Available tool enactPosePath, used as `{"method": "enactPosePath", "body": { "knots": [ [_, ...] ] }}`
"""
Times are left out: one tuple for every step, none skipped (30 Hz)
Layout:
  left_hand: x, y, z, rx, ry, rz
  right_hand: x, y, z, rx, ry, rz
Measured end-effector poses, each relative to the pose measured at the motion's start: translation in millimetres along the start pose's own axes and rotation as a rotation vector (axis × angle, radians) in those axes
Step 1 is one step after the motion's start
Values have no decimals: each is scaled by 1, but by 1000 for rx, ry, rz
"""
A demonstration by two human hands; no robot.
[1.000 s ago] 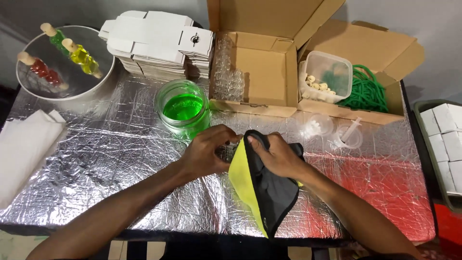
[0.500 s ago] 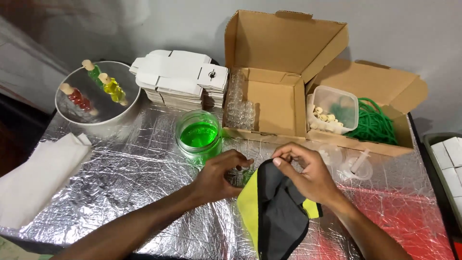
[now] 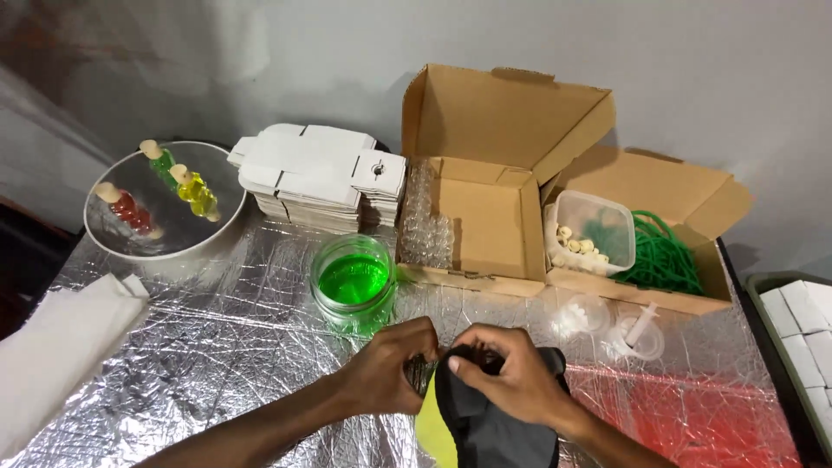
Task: Filling small glass bottles with liquid using a syringe and assembling them with caps and protective pouches.
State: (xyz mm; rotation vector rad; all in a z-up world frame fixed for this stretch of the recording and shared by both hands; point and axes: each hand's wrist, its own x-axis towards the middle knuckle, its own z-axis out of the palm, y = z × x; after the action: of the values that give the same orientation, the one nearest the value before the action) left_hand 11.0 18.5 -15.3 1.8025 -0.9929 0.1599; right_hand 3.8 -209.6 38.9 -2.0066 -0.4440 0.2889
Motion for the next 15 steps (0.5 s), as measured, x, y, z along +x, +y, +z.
{"method": "enactPosePath", "body": {
  "knots": [
    [1,1,-1,-21,-6,-9,0,2,1,16,-9,32],
    [2,3,-1,-42,-11,-18,-1,5,3,31,-18,64],
    [3,1,-3,-42,-9,-16,2,2,2,28,-18,63],
    [3,2,-3,-31,-21,-27,2,-2,3,53,2,84],
    [3,3,-3,-20,-33,-38,2,-5,3,78,22,105],
    [2,1,-4,-17,-32,-35,3,-5,3,76,23,101],
    [2,1,-4,-16,-56,-83,4,-5,3,92,28,118],
    [1,0,-4,-18,-84,-132,3,-5,4,110,33,138],
    [3,2,-4,-17,-84,-132,4,-4,3,111,33,137],
    [5,3,-4,-33,-76,-124,4,-2,4,97,20,127],
    [7,6,-3,-48,-68,-117,3,0,4,83,7,117],
    [5,8,-1,-44,-69,-111,-1,-1,7,81,11,111],
    [3,11,0,-95,-34,-120,-4,-3,10,105,28,122],
    [8,10,-1,-132,7,-110,1,-5,8,117,49,111],
    [16,7,-5,-114,14,-84,9,-5,3,104,59,83]
  ]
}}
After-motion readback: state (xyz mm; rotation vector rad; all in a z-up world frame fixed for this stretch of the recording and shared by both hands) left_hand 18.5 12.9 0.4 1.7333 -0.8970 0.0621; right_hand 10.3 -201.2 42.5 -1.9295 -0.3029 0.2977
